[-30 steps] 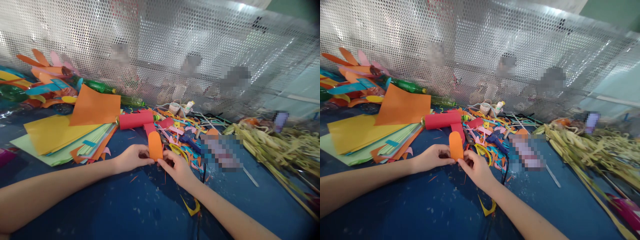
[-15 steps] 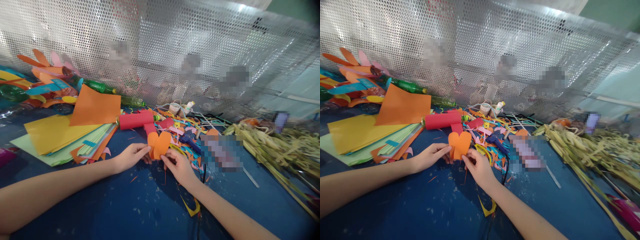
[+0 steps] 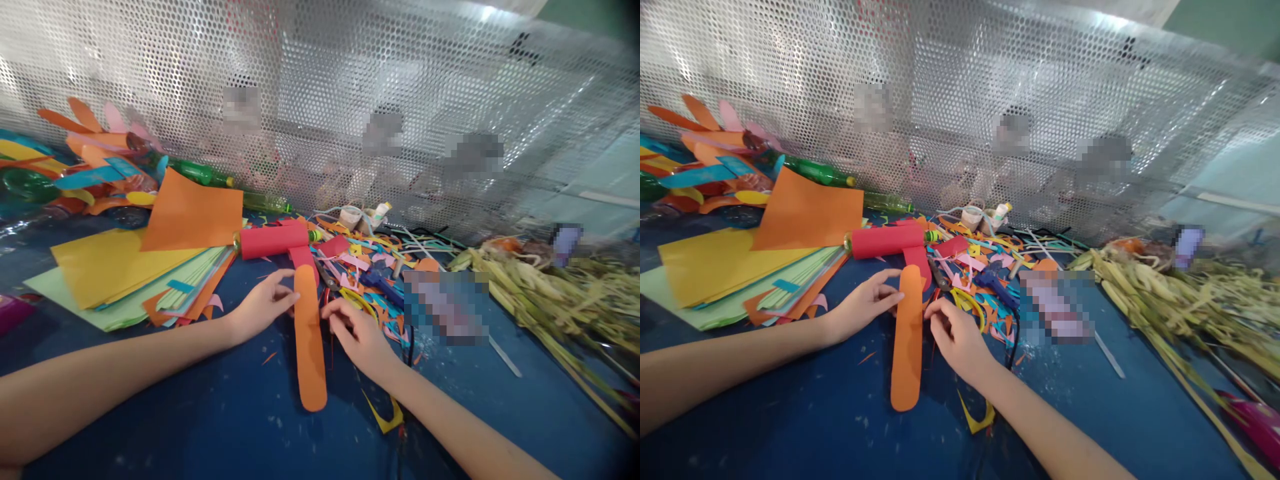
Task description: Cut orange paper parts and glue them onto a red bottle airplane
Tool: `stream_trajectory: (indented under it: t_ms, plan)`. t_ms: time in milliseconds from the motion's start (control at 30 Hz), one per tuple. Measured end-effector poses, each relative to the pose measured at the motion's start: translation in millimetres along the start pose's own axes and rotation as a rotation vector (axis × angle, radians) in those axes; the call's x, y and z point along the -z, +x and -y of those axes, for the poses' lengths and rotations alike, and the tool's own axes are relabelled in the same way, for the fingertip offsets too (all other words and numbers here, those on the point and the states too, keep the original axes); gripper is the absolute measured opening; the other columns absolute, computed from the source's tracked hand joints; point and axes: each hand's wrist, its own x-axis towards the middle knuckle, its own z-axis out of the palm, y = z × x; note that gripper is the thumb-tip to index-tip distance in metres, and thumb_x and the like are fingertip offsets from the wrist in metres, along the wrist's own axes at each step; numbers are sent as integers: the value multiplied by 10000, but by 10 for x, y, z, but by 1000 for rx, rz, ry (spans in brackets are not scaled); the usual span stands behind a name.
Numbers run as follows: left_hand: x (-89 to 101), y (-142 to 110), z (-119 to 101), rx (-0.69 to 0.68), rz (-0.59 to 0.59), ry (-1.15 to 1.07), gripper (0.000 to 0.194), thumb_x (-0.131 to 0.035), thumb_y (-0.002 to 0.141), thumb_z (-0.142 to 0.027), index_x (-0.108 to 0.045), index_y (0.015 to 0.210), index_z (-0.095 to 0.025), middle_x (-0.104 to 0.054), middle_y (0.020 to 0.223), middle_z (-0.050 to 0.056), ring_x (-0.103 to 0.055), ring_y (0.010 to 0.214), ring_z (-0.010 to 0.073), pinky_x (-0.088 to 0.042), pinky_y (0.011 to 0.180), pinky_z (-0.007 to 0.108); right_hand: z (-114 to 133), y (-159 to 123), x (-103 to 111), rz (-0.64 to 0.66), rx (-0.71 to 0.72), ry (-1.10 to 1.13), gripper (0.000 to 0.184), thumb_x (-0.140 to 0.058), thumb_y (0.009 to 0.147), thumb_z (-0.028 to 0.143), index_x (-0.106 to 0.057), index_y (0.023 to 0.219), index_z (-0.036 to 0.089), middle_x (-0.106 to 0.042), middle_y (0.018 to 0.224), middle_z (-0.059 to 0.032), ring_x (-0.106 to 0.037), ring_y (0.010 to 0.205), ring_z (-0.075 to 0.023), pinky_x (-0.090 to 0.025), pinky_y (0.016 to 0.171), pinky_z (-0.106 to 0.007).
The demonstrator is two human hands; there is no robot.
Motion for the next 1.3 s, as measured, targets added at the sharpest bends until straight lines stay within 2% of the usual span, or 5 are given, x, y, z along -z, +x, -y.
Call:
stream_trajectory:
  t_ms: [133, 367, 633, 1000, 1300]
  plan:
    - [6, -39, -3, -66, -41, 145, 409, -504, 810, -215, -307, 1169, -226, -544, 596, -76, -539, 523, 104, -432, 554, 216, 22, 3, 13, -96, 50, -317, 147, -485, 820, 170, -493, 962, 208, -549, 865, -48, -564, 776, -192, -459, 701, -316]
    - [-24, -74, -14, -144, 27, 374, 89, -462, 797, -179, -538, 843, -185, -579, 737, -20, -545, 649, 108, -425, 611, 219, 24, -30, 6, -8, 4, -741, 236, -434, 851, 163, -501, 1075, 194, -549, 938, -89, -570, 857, -250, -472, 719, -369]
    - [-26, -101, -46, -193, -15, 597, 207, -567, 699, -151, -588, 901, -191, -583, 743, -10, -526, 686, 147, -434, 644, 263, -21, 3, 51, -17, -60, -839, 230, -415, 866, 170, -484, 1084, 191, -583, 994, -83, -603, 765, -213, -460, 616, -306]
    - [-33, -143, -70, -401, -130, 890, 54, -586, 735, -188, -624, 773, -189, -490, 918, 57, -459, 903, 210, -402, 846, 375, -65, 38, 57, -51, -11, -804, 147, -431, 888, 280, -520, 974, 201, -608, 922, -52, -608, 766, -204, -442, 594, -286]
    - [-100, -232, -85, -564, 237, 938, 220, -492, 825, -293, -601, 968, -164, -588, 952, 81, -536, 900, 207, -450, 808, 328, -148, 484, 398, -109, -18, -863, 207, -412, 888, 169, -617, 865, 144, -637, 919, -115, -556, 913, -239, -376, 835, -338]
